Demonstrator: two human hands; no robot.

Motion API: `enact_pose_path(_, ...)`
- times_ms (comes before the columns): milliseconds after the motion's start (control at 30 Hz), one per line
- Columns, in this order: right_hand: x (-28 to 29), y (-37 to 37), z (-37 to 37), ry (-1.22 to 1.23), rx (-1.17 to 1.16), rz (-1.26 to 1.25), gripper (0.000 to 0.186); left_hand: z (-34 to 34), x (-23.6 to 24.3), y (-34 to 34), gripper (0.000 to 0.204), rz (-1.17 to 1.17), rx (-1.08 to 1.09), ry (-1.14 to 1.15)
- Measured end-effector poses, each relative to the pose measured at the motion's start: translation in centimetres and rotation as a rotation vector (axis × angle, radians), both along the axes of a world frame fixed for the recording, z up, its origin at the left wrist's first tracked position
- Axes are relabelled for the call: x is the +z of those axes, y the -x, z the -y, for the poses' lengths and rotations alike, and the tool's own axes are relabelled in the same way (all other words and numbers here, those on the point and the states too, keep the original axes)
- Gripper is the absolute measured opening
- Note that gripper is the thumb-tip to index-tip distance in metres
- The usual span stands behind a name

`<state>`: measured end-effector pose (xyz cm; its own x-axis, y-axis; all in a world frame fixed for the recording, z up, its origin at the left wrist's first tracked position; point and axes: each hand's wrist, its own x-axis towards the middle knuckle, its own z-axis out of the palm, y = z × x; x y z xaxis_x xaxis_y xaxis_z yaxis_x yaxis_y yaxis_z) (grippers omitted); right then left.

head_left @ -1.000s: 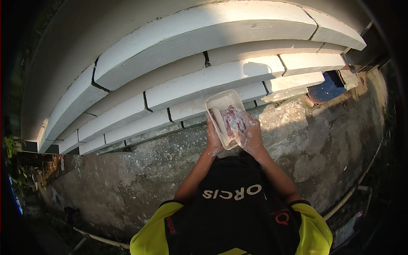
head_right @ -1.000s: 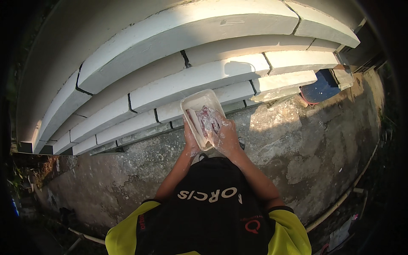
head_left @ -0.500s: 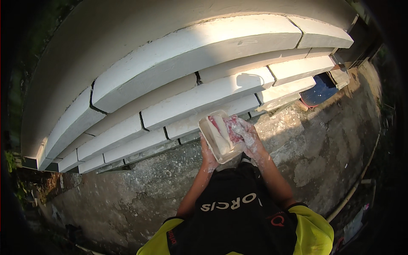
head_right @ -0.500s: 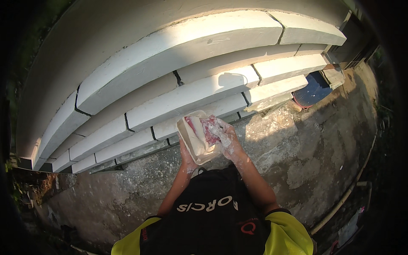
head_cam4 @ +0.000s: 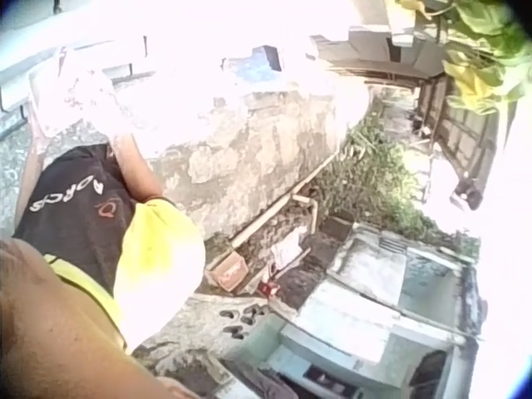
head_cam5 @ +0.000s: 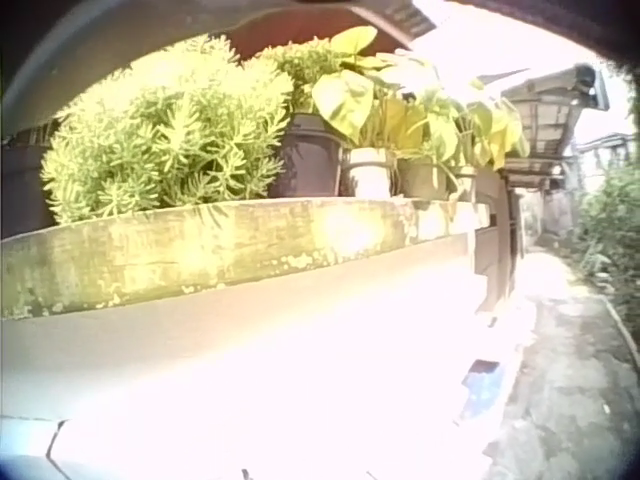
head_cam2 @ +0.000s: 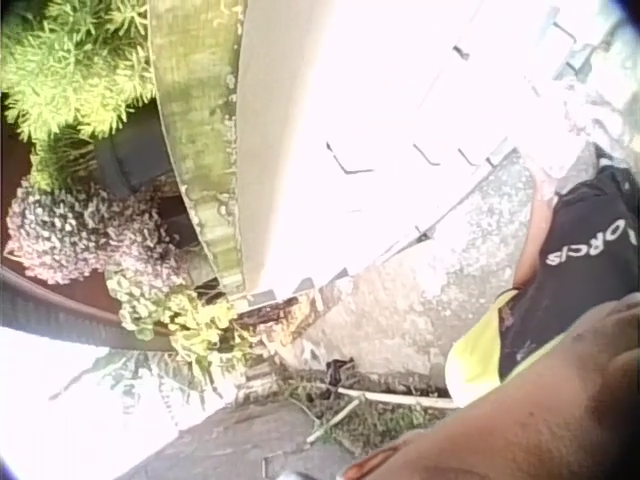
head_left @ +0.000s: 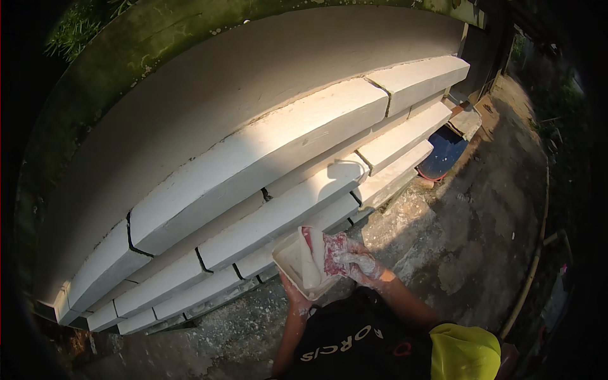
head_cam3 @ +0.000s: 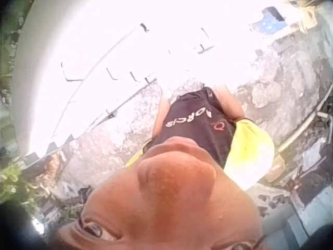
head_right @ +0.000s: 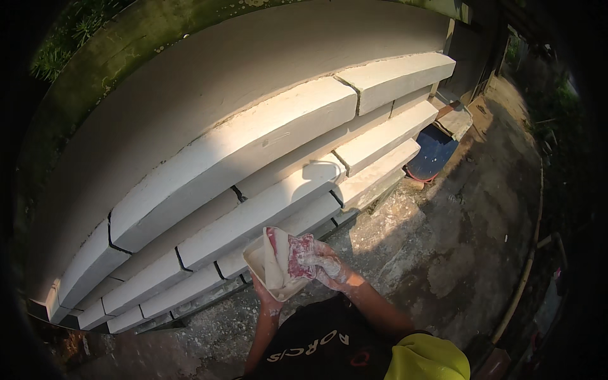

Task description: Applying and smoothing plaster or putty on a horizontal brick-like wall structure.

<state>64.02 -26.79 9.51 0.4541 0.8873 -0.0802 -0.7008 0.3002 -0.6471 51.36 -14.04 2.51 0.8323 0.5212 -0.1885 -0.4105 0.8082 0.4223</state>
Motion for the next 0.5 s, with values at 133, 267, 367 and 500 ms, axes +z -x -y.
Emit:
enact_pose_path(133, 7.4, -2.7, 0.5, -0.092, -0.171, 0.068, 0.045, -0.4, -1.2, 1.0, 0.067, -0.087, 0.031, 0.0)
enact_pose_path(267, 14.0, -9.7, -0.1, -0.202, -0.595, 0.378, 0.042, -1.1, -3.1, 3.2, 0.07, -0.131, 0.049, -0.051)
enact_pose_path(367, 18.1, -16.6, -2.0, -0.273, -1.09, 0.788, 0.036, -1.2, -3.6, 3.9, 0.069, -0.123, 0.063, -0.05)
enact_pose_path(500, 23.3, -19.8, -8.5, 0.307, -1.71, 1.386, 0.032, -0.8, -3.2, 4.4, 0.066, -0.094, 0.106, -0.015)
